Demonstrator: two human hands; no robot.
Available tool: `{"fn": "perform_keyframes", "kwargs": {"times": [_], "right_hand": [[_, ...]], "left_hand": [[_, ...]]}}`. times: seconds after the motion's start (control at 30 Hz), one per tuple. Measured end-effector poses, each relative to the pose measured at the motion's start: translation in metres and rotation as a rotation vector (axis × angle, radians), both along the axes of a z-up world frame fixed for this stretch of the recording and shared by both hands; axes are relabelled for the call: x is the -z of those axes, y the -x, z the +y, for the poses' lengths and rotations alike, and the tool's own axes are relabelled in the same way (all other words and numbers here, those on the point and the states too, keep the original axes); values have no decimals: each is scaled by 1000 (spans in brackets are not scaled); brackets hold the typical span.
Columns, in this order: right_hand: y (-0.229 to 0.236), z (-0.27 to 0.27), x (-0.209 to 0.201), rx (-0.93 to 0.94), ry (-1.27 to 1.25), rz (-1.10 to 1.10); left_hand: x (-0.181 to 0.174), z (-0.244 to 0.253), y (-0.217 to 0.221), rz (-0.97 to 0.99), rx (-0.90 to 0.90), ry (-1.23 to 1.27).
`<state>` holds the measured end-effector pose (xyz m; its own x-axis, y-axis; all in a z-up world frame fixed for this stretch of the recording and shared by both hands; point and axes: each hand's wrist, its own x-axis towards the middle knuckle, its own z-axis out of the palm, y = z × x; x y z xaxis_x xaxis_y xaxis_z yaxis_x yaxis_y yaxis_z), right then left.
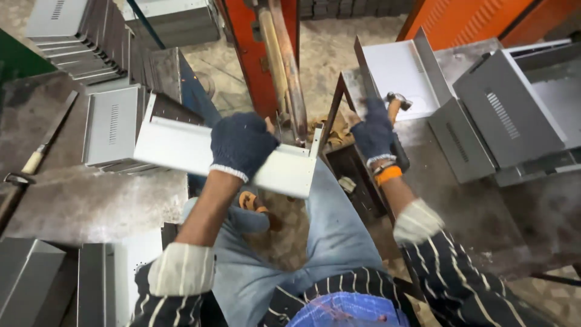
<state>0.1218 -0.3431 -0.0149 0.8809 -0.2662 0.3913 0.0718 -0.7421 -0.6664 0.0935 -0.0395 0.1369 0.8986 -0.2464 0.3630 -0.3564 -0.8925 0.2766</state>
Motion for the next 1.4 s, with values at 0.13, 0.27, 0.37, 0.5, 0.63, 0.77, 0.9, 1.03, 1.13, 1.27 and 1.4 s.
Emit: {"fn": "perform_keyframes", "kwargs": {"times": [0.13,0.27,0.37,0.5,0.63,0.77,0.9,1.03,1.13,1.27,1.4], "right_hand": [[-6,-40,27,358,373,363],[-40,-84,91,357,166,563],[-68,-119,134,393,-32,417],[-51,-187,170,138,-1134,271],[101,-110,83,-137,-1320,268],[198,-53,50,-242,-1174,294],[210,-14,12,-236,-726,294],[212,26,-34,-195,-971,167],[213,47,-71,-186,-935,202],[213,52,-68,-105,-689,220],[211,50,-90,-190,-738,384]], "left_hand": [[14,-2,26,-87,16,68],[29,-6,34,-62,-10,100],[38,-8,38,-64,-48,101],[44,-11,44,-63,-130,101],[48,-13,42,-79,-162,102],[52,-17,40,-78,-187,108],[52,-19,44,-81,-181,150],[58,-21,47,-95,-201,135],[60,-26,46,-166,-196,117],[63,-28,47,-158,-220,115],[61,-27,45,-140,-275,131]]}}
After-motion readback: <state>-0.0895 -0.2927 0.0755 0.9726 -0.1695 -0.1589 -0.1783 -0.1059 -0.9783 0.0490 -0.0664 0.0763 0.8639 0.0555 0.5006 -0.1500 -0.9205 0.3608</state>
